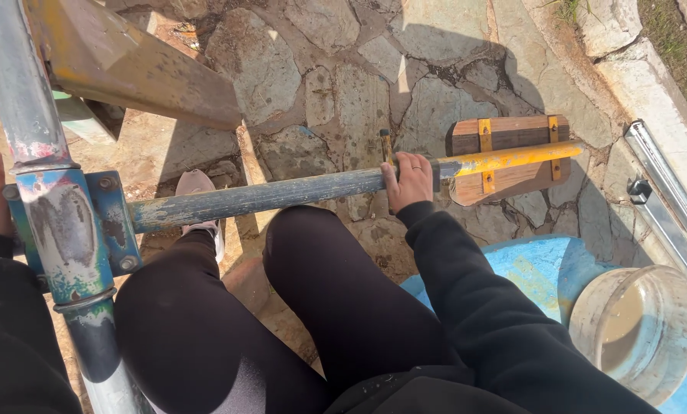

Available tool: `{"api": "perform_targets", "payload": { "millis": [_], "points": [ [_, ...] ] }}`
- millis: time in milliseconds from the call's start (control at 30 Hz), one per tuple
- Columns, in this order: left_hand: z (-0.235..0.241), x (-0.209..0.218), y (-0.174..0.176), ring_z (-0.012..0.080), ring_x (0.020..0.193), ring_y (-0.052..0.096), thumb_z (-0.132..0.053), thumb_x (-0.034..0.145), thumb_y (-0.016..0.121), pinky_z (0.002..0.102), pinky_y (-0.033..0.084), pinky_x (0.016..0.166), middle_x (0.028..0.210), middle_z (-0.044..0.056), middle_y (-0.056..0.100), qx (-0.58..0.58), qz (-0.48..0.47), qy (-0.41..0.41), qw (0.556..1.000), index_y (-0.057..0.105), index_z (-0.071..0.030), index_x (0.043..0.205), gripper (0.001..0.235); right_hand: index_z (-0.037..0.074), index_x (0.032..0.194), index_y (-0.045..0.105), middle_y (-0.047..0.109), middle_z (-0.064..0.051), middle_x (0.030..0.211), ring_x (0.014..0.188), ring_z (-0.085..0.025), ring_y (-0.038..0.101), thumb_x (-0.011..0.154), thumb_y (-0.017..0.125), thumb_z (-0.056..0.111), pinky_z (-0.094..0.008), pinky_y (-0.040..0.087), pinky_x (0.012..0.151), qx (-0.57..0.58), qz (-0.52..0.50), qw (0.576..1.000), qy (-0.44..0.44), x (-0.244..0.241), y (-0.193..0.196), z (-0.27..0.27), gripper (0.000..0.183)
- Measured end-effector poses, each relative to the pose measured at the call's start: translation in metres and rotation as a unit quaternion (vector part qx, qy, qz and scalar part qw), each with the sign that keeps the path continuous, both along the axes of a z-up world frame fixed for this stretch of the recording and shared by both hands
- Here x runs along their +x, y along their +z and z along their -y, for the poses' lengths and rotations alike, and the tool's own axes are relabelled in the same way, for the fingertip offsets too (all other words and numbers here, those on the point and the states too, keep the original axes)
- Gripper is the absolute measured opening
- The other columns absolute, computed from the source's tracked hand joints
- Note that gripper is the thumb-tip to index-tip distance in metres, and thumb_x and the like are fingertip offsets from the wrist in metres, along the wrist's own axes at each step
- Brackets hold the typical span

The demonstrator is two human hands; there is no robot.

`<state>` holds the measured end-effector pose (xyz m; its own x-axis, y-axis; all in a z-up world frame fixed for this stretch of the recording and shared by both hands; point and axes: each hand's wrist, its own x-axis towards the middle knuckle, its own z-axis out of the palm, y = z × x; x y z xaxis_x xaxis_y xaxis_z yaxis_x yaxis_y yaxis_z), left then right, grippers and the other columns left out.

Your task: Cleaning a metal pole using a cloth and sponge dipped in a bucket of liquid

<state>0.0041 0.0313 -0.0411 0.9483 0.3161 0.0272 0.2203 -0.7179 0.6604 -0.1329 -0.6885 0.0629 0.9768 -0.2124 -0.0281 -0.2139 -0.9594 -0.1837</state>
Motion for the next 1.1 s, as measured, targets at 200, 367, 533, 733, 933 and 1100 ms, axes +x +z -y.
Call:
{"api": "perform_targets", "payload": {
  "millis": [200,367,533,733,933,1100],
  "points": [
    [0.009,-0.005,0.029,0.0231,0.080,0.066,-0.061,0.140,0.075,0.042,0.048,0.062,0.094,0.012,0.065,0.042,-0.017,0.034,0.998,0.058,-0.009,0.109,0.063,0.000,0.158,0.036,0.037,-0.019,0.164,0.153,-0.034,0.028,0.103,0.025,0.069,-0.048,0.022,0.124,0.038,-0.068,0.995,0.063,-0.004,0.016,0.018,0.089],
    [0.005,-0.006,0.014,0.0218,0.084,0.061,-0.064,0.140,0.073,0.042,0.046,0.066,0.096,0.010,0.061,0.033,-0.008,0.029,0.999,0.057,-0.009,0.109,0.065,-0.001,0.161,0.027,0.026,-0.018,0.168,0.158,-0.033,0.012,0.093,0.012,0.084,-0.047,0.004,0.128,-0.007,-0.161,0.980,-0.114,-0.004,0.014,0.051,0.109],
    [0.000,-0.006,0.013,0.0243,0.082,0.062,-0.058,0.141,0.074,0.043,0.049,0.063,0.097,0.012,0.063,0.090,0.016,0.020,0.996,0.061,-0.006,0.110,0.062,-0.004,0.157,0.033,0.038,-0.023,0.162,0.150,-0.038,0.032,0.102,0.026,0.069,-0.051,0.025,0.124,0.103,-0.110,0.966,0.211,-0.006,0.053,-0.031,0.091],
    [0.014,-0.010,0.040,0.0272,0.075,0.065,-0.061,0.139,0.073,0.044,0.048,0.055,0.092,0.015,0.063,0.073,-0.019,0.031,0.997,0.062,-0.005,0.115,0.062,-0.006,0.152,0.041,0.041,-0.027,0.158,0.149,-0.038,0.034,0.098,0.020,0.079,-0.047,0.023,0.124,-0.023,-0.233,0.971,-0.040,0.005,0.019,0.113,0.103],
    [-0.003,-0.005,0.011,0.0263,0.082,0.062,-0.062,0.140,0.069,0.043,0.048,0.058,0.101,0.015,0.063,0.096,0.016,0.011,0.995,0.063,-0.004,0.114,0.064,-0.005,0.157,0.032,0.042,-0.027,0.158,0.147,-0.042,0.037,0.102,0.035,0.068,-0.050,0.027,0.124,0.115,-0.098,0.946,0.286,0.002,0.042,-0.036,0.091],
    [0.010,-0.010,0.042,0.0247,0.077,0.066,-0.062,0.137,0.077,0.042,0.049,0.057,0.092,0.013,0.065,0.084,-0.016,0.044,0.995,0.063,-0.008,0.112,0.061,-0.004,0.151,0.044,0.048,-0.026,0.153,0.144,-0.038,0.041,0.105,0.030,0.064,-0.049,0.030,0.120,0.044,-0.160,0.979,0.117,0.000,0.021,0.087,0.084]
  ]
}}
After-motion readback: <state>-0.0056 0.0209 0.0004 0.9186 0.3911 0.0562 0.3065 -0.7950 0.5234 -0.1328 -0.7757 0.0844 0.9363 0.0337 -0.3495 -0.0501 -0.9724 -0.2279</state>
